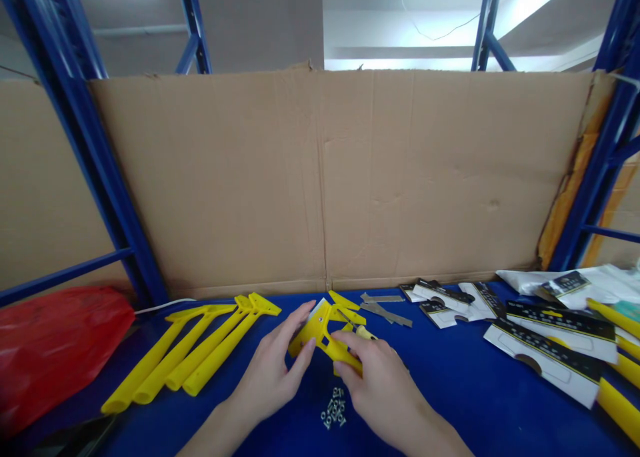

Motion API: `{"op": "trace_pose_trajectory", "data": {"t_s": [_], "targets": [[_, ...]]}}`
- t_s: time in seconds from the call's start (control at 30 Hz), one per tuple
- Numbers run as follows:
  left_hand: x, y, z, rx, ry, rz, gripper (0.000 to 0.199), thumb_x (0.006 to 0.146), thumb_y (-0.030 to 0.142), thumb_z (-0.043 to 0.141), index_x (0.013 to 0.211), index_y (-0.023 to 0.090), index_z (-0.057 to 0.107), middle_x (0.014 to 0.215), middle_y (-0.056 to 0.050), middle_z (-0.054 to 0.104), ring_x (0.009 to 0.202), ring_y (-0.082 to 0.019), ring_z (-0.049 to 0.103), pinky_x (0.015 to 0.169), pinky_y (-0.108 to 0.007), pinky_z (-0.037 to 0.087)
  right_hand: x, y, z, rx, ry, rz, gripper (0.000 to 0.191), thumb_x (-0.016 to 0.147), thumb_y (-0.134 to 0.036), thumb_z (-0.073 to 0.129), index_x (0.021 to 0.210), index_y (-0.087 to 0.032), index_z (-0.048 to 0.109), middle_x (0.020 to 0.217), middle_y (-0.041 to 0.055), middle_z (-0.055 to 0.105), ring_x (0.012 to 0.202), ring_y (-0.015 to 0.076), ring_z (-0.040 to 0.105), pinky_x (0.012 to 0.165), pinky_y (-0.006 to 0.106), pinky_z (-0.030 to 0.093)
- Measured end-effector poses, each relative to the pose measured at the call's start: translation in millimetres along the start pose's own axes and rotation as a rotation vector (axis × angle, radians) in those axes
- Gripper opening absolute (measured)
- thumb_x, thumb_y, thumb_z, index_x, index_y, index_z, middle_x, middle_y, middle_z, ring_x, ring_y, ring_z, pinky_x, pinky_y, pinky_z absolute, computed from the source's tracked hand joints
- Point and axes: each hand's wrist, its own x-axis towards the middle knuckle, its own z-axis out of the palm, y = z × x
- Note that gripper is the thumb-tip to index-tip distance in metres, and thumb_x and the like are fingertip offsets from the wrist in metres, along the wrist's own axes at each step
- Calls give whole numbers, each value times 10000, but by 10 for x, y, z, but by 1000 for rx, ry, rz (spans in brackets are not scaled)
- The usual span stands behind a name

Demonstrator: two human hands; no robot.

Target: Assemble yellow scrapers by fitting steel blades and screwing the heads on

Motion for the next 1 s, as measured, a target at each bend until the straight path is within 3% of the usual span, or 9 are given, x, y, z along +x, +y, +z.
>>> {"op": "trace_pose_trajectory", "data": {"t_s": [0.1, 0.27, 0.63, 0.87, 1.0], "targets": [[-8, 2, -40, 89, -52, 82, 681, 830, 230, 522, 1442, 240, 223, 1342, -108, 519, 1209, -230, 507, 1014, -389, 418, 18, 13, 15, 57, 2, 9, 373, 837, -262, 505, 1196, -238, 603, 843, 48, 725, 695, 185, 636, 625, 286, 460], [33, -71, -14, 289, -62, 161, 442, 843, 194, 511, 1275, 292, 524, 1363, -96, 506, 1160, -281, 554, 982, -465, 445, 25, 64, 62, 135, -10, 37, 378, 840, -260, 504, 1207, -231, 589, 691, 4, 674, 563, 133, 571, 520, 243, 409], [36, -81, 15, 472, -37, 237, 453, 857, 117, 454, 1298, 216, 496, 1311, -143, 543, 1123, -284, 579, 938, -459, 489, 35, 138, 108, 326, -84, 98, 429, 845, -293, 494, 1268, -225, 534, 738, 5, 648, 536, 111, 568, 467, 221, 421], [62, -52, -4, 498, -69, 225, 562, 787, -22, 361, 1258, 239, 519, 1205, -98, 604, 1059, -233, 597, 912, -415, 509, -10, -28, -30, 737, -199, 252, 576, 790, -522, 541, 1242, -166, 529, 758, 47, 679, 533, 135, 626, 495, 252, 483], [67, -35, 16, 452, -99, 167, 552, 779, -22, 356, 1237, 231, 531, 1153, -72, 627, 1021, -209, 595, 879, -364, 525, 55, -5, -96, 934, -233, 332, 609, 773, -534, 513, 1245, -150, 515, 661, 44, 681, 461, 150, 628, 435, 246, 459]]}}
